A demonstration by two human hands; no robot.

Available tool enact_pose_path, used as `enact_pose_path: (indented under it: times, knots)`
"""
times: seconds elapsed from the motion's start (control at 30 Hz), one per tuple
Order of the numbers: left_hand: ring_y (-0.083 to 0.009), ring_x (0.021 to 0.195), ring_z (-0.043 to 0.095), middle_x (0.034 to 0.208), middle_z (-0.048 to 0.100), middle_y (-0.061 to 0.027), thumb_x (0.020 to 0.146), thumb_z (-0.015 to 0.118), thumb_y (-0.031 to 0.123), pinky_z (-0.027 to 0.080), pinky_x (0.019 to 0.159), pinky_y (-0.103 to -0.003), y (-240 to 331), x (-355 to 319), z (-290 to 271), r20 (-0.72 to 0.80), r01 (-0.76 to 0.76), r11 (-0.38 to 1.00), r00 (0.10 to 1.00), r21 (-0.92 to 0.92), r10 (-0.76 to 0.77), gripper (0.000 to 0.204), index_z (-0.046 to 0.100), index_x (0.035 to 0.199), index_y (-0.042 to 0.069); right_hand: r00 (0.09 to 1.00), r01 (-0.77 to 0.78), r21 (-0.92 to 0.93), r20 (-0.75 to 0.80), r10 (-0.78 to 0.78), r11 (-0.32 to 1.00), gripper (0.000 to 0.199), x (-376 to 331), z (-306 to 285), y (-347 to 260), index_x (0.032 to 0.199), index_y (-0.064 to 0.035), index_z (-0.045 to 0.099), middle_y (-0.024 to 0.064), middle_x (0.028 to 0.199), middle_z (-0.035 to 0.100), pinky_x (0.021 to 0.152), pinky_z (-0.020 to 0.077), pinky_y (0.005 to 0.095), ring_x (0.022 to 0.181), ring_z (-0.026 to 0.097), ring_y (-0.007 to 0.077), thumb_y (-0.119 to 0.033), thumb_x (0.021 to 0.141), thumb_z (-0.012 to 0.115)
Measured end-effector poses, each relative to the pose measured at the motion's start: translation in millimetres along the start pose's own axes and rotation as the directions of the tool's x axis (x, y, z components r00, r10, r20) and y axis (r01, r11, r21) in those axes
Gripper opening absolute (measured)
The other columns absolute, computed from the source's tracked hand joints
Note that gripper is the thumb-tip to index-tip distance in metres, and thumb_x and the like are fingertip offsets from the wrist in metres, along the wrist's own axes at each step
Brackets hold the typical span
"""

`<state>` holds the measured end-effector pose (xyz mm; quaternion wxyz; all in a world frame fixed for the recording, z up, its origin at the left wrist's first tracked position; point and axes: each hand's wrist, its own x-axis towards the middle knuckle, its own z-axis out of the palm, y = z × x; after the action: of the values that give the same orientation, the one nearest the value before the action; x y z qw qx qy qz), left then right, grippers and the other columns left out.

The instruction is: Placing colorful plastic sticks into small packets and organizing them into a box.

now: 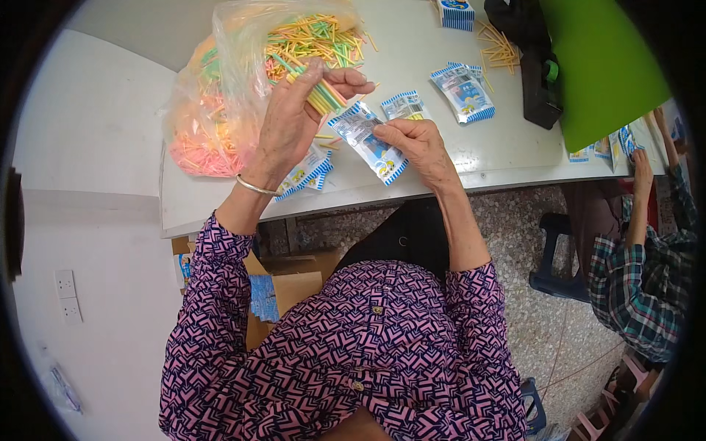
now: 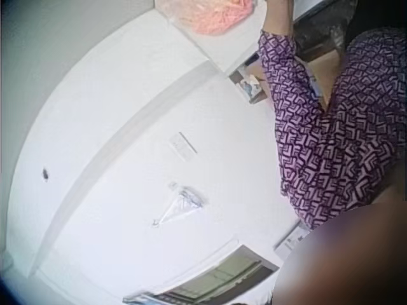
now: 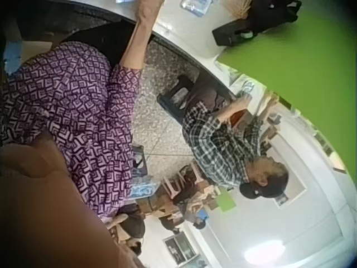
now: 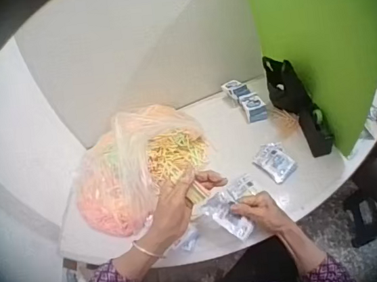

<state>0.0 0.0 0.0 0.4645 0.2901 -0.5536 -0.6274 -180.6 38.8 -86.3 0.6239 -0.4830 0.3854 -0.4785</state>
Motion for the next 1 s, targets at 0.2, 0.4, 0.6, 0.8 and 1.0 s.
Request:
enact_pose_path:
  times: [0.2,0.4,0.6,0.8,1.0]
  knots:
    - [-0.0199,0.090,0.063,0.092,0.064,-0.0172,0.098,0.037,0.032,0.050,0.083,-0.032,-9,-2,4,0.027,0.053,0.997,0.998,0.047,-0.054,0.040,0.054,0.096,-0.005,1.000,0.026,0.004,-0.014,-0.026,1.000,0.021,0,1,3,0.083,0.0013,0.068,-0.0036,0.068,0.059,0.054,0.0363,0.0191,0.061,0.047,0.0022,-0.019,0.086,0.065]
    - [-0.0187,0.095,0.060,0.095,0.064,-0.0163,0.098,0.038,0.031,0.049,0.086,-0.031,-14,2,2,0.113,-0.033,0.981,0.994,0.192,0.012,0.032,0.046,0.092,0.000,0.999,0.035,0.018,-0.008,-0.034,0.999,0.020,-2,2,5,0.086,0.0016,0.069,-0.0037,0.070,0.060,0.056,0.0374,0.0191,0.063,0.047,0.0022,-0.018,0.086,0.064]
    - [-0.0190,0.099,0.059,0.101,0.063,-0.0159,0.098,0.038,0.035,0.048,0.088,-0.031,-8,6,8,0.147,0.036,0.985,0.987,0.167,-0.061,0.046,0.057,0.103,-0.006,0.999,0.033,0.035,0.006,-0.034,0.999,0.020,-2,-1,4,0.086,0.0012,0.068,-0.0041,0.071,0.060,0.057,0.0374,0.0193,0.064,0.047,0.0019,-0.018,0.087,0.064]
    - [-0.0160,0.098,0.056,0.102,0.062,-0.0163,0.098,0.040,0.032,0.045,0.088,-0.031,-22,0,6,0.077,0.049,0.997,0.996,0.067,-0.054,0.029,0.045,0.093,0.004,0.998,0.056,0.075,-0.028,-0.054,0.996,0.021,-3,1,4,0.089,0.0015,0.068,-0.0036,0.073,0.060,0.061,0.0379,0.0191,0.067,0.048,0.0023,-0.019,0.087,0.064]
    - [-0.0179,0.101,0.057,0.112,0.058,-0.0151,0.098,0.038,0.035,0.049,0.087,-0.031,-22,-4,-2,0.154,0.050,0.964,0.984,0.261,-0.093,0.038,0.049,0.109,0.001,0.993,0.099,0.056,-0.071,-0.095,0.994,0.021,4,1,12,0.094,0.0018,0.068,-0.0023,0.076,0.062,0.063,0.0396,0.0191,0.070,0.051,0.0032,-0.018,0.086,0.065]
